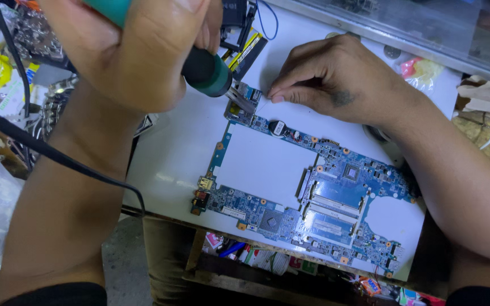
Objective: The person uses a soldering iron and solder wire to work on a blue circuit board placed on a white surface. They apply heat and solder to various points on the board, occasionally adjusting the board's position and handling the solder spool.
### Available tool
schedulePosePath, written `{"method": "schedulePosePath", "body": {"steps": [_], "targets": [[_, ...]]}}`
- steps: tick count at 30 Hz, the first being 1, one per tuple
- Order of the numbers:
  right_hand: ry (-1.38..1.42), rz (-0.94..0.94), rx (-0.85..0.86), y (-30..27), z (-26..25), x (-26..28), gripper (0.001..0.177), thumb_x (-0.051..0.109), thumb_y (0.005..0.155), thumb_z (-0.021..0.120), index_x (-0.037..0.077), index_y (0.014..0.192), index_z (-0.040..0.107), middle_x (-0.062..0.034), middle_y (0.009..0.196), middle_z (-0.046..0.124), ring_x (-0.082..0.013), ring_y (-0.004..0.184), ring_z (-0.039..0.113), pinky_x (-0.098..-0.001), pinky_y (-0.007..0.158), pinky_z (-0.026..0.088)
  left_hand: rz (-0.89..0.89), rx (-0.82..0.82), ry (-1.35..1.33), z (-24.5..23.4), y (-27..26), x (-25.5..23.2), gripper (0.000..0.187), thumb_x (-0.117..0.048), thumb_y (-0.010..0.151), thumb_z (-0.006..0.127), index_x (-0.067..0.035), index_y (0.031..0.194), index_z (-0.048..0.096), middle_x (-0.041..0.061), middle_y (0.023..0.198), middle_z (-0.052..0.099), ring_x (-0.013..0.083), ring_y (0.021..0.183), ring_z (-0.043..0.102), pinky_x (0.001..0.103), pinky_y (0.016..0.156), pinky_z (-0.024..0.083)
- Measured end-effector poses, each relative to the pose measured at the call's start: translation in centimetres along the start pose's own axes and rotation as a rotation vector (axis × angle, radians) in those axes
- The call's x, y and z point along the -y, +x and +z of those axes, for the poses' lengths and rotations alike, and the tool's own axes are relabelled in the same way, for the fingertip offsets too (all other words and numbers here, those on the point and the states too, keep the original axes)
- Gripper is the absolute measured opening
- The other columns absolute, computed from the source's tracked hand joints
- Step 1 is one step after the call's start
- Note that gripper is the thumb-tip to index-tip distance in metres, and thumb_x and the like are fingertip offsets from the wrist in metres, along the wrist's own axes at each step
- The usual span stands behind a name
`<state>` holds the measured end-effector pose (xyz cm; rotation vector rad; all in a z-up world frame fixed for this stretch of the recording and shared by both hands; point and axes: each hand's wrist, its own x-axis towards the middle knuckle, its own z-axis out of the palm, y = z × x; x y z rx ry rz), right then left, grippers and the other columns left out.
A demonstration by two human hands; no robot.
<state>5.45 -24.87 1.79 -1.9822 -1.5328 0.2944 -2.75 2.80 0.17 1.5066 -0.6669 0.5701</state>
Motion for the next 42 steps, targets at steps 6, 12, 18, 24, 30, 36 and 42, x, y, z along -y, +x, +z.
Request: {"method": "schedulePosePath", "body": {"steps": [6,12,18,24,30,36,42], "targets": [[0.003,0.020,-0.005,0.0,0.1,0.2,0.014,0.012,0.095,0.077,0.006,0.107,0.078,-0.0106,0.097,0.075,-0.0242,0.084,0.073,-0.0342,0.075,0.057,-0.018,0.007,-0.001,-0.2,-0.4,-0.2,0.025,-0.004,0.121,0.058,-0.005,0.097,0.052,0.009,0.085,0.062,0.0147,0.067,0.062,0.026,0.061,0.047],[-0.008,0.037,-0.014,-0.1,0.1,0.6,0.013,0.012,0.096,0.077,0.006,0.107,0.078,-0.0104,0.096,0.074,-0.0231,0.083,0.073,-0.0330,0.074,0.057,-0.008,0.030,-0.004,0.2,-0.1,-0.4,0.026,-0.004,0.121,0.059,-0.006,0.095,0.053,0.008,0.085,0.063,0.0138,0.068,0.062,0.025,0.061,0.047],[-0.008,0.040,-0.012,-0.1,0.2,0.6,0.013,0.013,0.096,0.077,0.006,0.107,0.078,-0.0102,0.096,0.075,-0.0224,0.082,0.073,-0.0326,0.073,0.056,-0.006,0.060,0.004,0.4,-0.1,-1.0,0.027,-0.004,0.120,0.059,-0.006,0.094,0.055,0.007,0.085,0.064,0.0128,0.069,0.063,0.025,0.061,0.046],[-0.018,0.052,-0.007,0.0,0.2,0.6,0.012,0.013,0.095,0.077,0.006,0.106,0.078,-0.0099,0.096,0.075,-0.0224,0.081,0.072,-0.0326,0.072,0.057,0.039,0.120,0.034,0.6,0.3,-2.2,0.028,-0.004,0.119,0.059,-0.006,0.092,0.056,0.006,0.084,0.064,0.0119,0.069,0.064,0.024,0.061,0.046],[-0.012,0.046,-0.008,0.0,0.1,0.6,0.012,0.013,0.095,0.077,0.007,0.106,0.078,-0.0093,0.095,0.074,-0.0230,0.081,0.072,-0.0333,0.072,0.057,0.164,0.328,0.145,0.9,1.5,-4.3,0.029,-0.005,0.119,0.060,-0.007,0.090,0.057,0.005,0.084,0.065,0.0110,0.070,0.064,0.023,0.061,0.045],[-0.029,0.048,-0.026,0.1,0.2,0.7,0.012,0.015,0.094,0.079,0.009,0.104,0.079,-0.0084,0.095,0.075,-0.0237,0.082,0.072,-0.0338,0.072,0.057,0.235,0.445,0.221,1.0,2.8,-6.2,0.031,-0.005,0.118,0.060,-0.007,0.088,0.058,0.004,0.084,0.066,0.0101,0.070,0.065,0.022,0.061,0.044],[-0.033,0.043,-0.031,0.1,0.2,0.7,0.013,0.016,0.094,0.079,0.009,0.104,0.079,-0.0085,0.095,0.075,-0.0242,0.081,0.072,-0.0345,0.071,0.056,0.189,0.450,0.318,1.9,3.2,-7.4,0.034,-0.002,0.110,0.068,-0.005,0.079,0.055,0.008,0.077,0.065,0.0126,0.060,0.061,0.026,0.055,0.044]]}}
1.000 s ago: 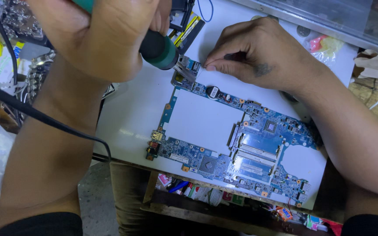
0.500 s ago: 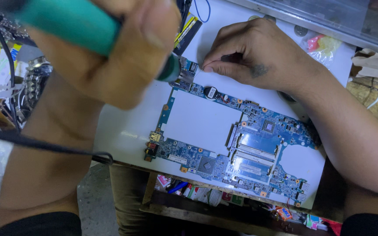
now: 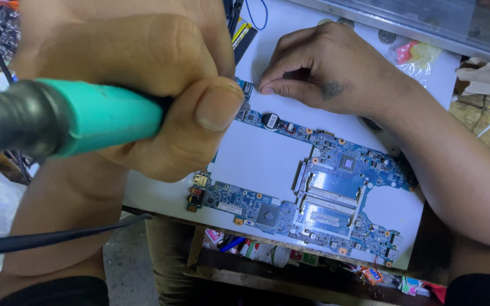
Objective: The person uses a soldering iron and solder wire to work on a blue circuit board placed on a white surface. They apply heat and solder to various points on the board, occasionally adjusting the board's position and handling the solder spool.
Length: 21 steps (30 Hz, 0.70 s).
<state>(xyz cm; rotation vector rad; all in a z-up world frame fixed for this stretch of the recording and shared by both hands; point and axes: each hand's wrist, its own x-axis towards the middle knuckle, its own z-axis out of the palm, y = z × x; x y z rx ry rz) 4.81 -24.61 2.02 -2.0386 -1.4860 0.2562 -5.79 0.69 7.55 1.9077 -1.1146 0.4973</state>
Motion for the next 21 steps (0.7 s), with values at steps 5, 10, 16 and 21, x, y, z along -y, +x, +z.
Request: {"method": "schedulePosePath", "body": {"steps": [5,10,16,21], "targets": [[0.004,-0.005,0.002,-0.1,0.0,0.0,0.012,0.016,0.094,0.079,0.008,0.104,0.079,-0.0084,0.095,0.075,-0.0244,0.082,0.072,-0.0350,0.071,0.055,-0.022,0.003,0.032,0.1,0.3,-0.6,0.038,-0.001,0.114,0.070,-0.004,0.078,0.056,0.008,0.075,0.064,0.0121,0.059,0.057,0.025,0.056,0.040],[0.000,0.009,0.008,-0.1,-0.1,0.1,0.013,0.016,0.094,0.079,0.008,0.104,0.079,-0.0086,0.094,0.074,-0.0248,0.080,0.071,-0.0354,0.070,0.055,-0.067,0.002,-0.080,0.5,1.3,-0.8,0.036,0.002,0.107,0.070,-0.002,0.073,0.056,0.006,0.066,0.058,0.0113,0.053,0.052,0.026,0.050,0.037],[0.015,0.024,0.006,-0.1,-0.1,0.1,0.012,0.016,0.094,0.079,0.008,0.104,0.079,-0.0080,0.093,0.074,-0.0229,0.078,0.071,-0.0337,0.069,0.055,-0.169,-0.001,-0.176,0.6,2.2,-2.0,0.030,0.005,0.099,0.068,0.000,0.072,0.056,0.002,0.057,0.051,0.0102,0.045,0.046,0.025,0.040,0.032],[0.014,0.011,0.006,-0.1,-0.1,0.1,0.012,0.016,0.094,0.079,0.008,0.103,0.079,-0.0076,0.093,0.074,-0.0217,0.078,0.072,-0.0331,0.069,0.055,-0.120,0.001,-0.166,0.7,2.5,-1.5,0.032,0.009,0.093,0.068,0.002,0.065,0.054,0.001,0.048,0.046,0.0112,0.041,0.044,0.026,0.037,0.032]]}}
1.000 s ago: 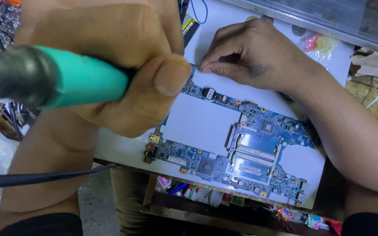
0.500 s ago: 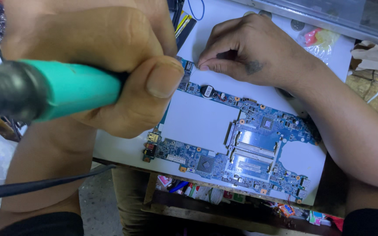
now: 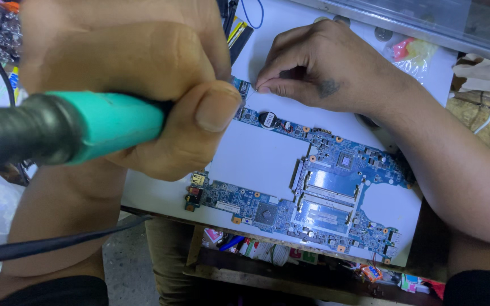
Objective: The person uses a soldering iron and solder wire to work on a blue circuit board placed on a white surface. They apply heat and solder to various points on the board, occasionally adjusting the board's position and handling the solder spool.
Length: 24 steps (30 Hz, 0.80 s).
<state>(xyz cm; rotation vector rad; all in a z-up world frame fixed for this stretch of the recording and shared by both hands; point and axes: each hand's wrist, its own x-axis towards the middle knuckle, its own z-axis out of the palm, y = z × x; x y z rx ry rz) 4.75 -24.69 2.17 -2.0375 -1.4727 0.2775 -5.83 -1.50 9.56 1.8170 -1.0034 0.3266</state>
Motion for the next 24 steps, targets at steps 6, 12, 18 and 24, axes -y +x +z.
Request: {"method": "schedulePosePath", "body": {"steps": [6,12,18,24], "targets": [[0.005,0.043,0.038,0.0,-0.3,0.0,0.012,0.014,0.092,0.078,0.007,0.102,0.079,-0.0081,0.090,0.073,-0.0208,0.073,0.070,-0.0325,0.065,0.054,0.125,-0.038,0.099,-0.6,-2.0,2.0,0.028,-0.002,0.107,0.061,-0.005,0.079,0.057,0.004,0.071,0.060,0.0105,0.058,0.056,0.024,0.055,0.041],[0.027,0.029,0.085,-0.6,-0.8,0.2,0.014,0.013,0.092,0.076,0.006,0.104,0.078,-0.0073,0.094,0.073,-0.0198,0.077,0.071,-0.0316,0.069,0.055,0.241,-0.064,0.064,-0.6,-2.9,4.4,0.037,-0.006,0.117,0.065,-0.006,0.081,0.058,0.008,0.076,0.065,0.0139,0.061,0.058,0.026,0.058,0.041],[0.032,0.054,0.116,-0.8,-1.1,0.4,0.014,0.012,0.090,0.075,0.007,0.102,0.079,-0.0059,0.094,0.075,-0.0185,0.077,0.072,-0.0312,0.069,0.056,0.229,-0.099,-0.028,0.1,-2.3,4.8,0.042,0.001,0.117,0.061,-0.004,0.077,0.054,0.007,0.069,0.059,0.0137,0.055,0.053,0.027,0.053,0.037],[0.054,0.056,0.134,-0.7,-1.3,0.1,0.015,0.012,0.087,0.077,0.007,0.100,0.078,-0.0054,0.093,0.076,-0.0175,0.076,0.073,-0.0301,0.069,0.057,0.232,-0.146,0.004,0.5,-1.7,4.8,0.044,0.008,0.105,0.061,-0.003,0.066,0.046,0.008,0.059,0.050,0.0164,0.049,0.050,0.029,0.046,0.035]]}}
